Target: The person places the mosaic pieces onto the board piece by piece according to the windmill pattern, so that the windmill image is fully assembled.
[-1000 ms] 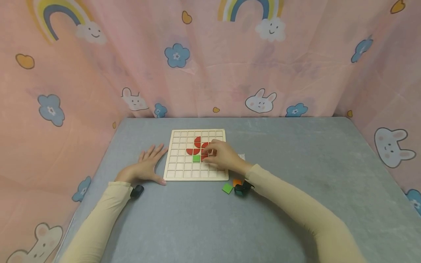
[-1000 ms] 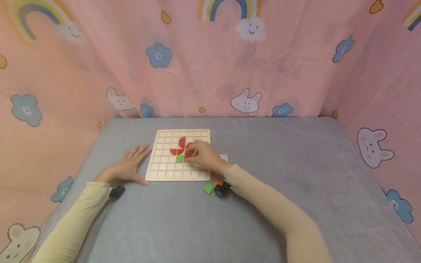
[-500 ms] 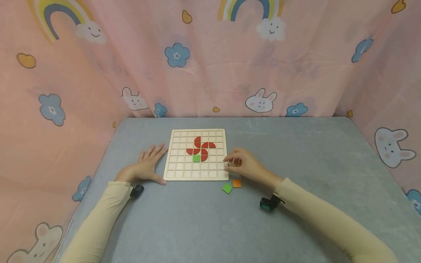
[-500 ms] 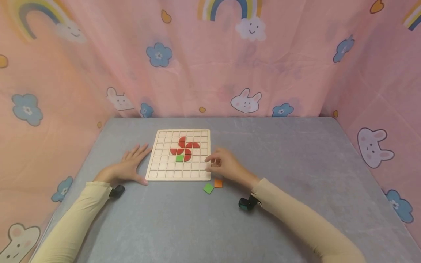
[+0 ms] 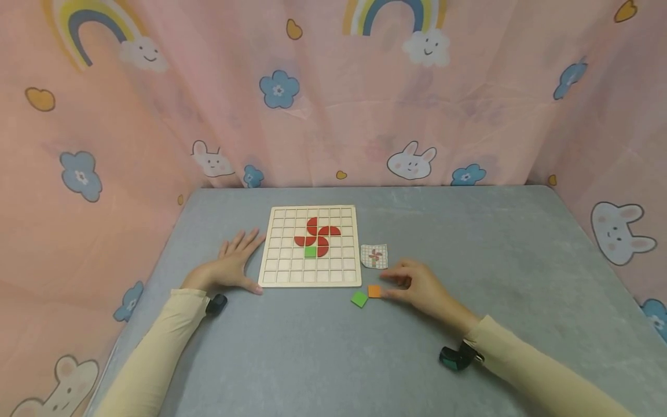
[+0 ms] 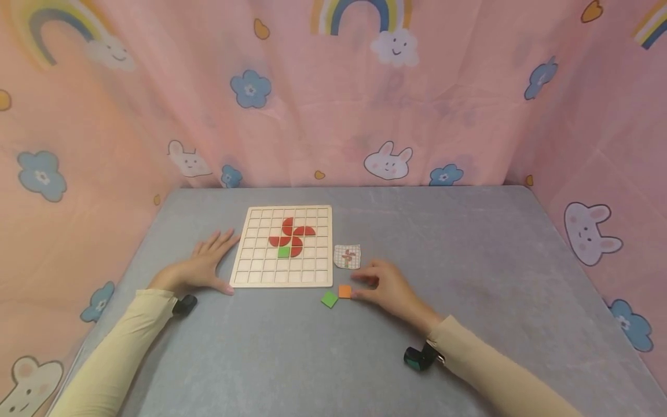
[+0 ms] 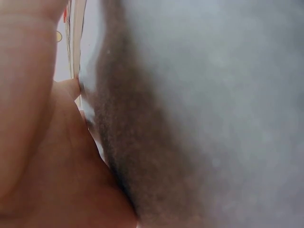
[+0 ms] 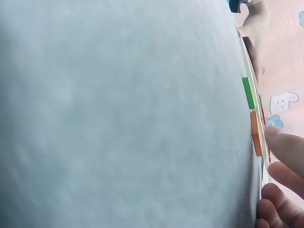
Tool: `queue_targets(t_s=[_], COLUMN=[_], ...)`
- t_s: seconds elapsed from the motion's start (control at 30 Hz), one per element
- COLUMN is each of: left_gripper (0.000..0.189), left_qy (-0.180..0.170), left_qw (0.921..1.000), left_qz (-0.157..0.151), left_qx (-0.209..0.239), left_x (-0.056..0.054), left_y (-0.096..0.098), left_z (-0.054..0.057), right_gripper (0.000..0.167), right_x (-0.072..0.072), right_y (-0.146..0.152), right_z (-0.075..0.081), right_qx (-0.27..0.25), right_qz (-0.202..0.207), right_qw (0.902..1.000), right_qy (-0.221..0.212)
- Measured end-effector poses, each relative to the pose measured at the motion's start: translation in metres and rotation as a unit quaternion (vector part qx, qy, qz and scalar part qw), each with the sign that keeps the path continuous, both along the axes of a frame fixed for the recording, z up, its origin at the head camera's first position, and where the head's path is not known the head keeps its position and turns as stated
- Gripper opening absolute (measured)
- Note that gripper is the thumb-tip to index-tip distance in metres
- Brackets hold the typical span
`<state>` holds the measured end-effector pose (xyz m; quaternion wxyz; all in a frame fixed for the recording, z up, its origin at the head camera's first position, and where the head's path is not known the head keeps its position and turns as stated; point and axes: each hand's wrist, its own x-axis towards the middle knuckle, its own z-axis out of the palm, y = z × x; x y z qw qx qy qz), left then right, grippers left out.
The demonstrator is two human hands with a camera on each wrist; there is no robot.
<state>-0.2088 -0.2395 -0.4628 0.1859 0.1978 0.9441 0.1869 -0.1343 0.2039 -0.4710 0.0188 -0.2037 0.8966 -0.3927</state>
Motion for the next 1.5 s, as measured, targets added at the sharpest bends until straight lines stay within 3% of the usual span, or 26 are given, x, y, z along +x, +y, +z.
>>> queue_targets(t_s=[0.7,1.5], left_gripper=[0.136,0.136], left_qy=[-0.004,0.003], left_qw=[1.0,1.0], left_qz=[0.007,0.004], left_qx=[0.0,-0.001], left_x=[0.003,0.001], left_y=[0.002,0.001], left_z=[0.002,0.0], right_gripper=[0.029,0.021], right_x=[0.005,0.005], right_y=[-0.008,-0.008], right_z=[-0.01,-0.01], right_qx=[0.016,0.006], right_qz=[-0.022,-0.028], right_qw=[0.9995,0.9993], right_qy=[0.017,0.024])
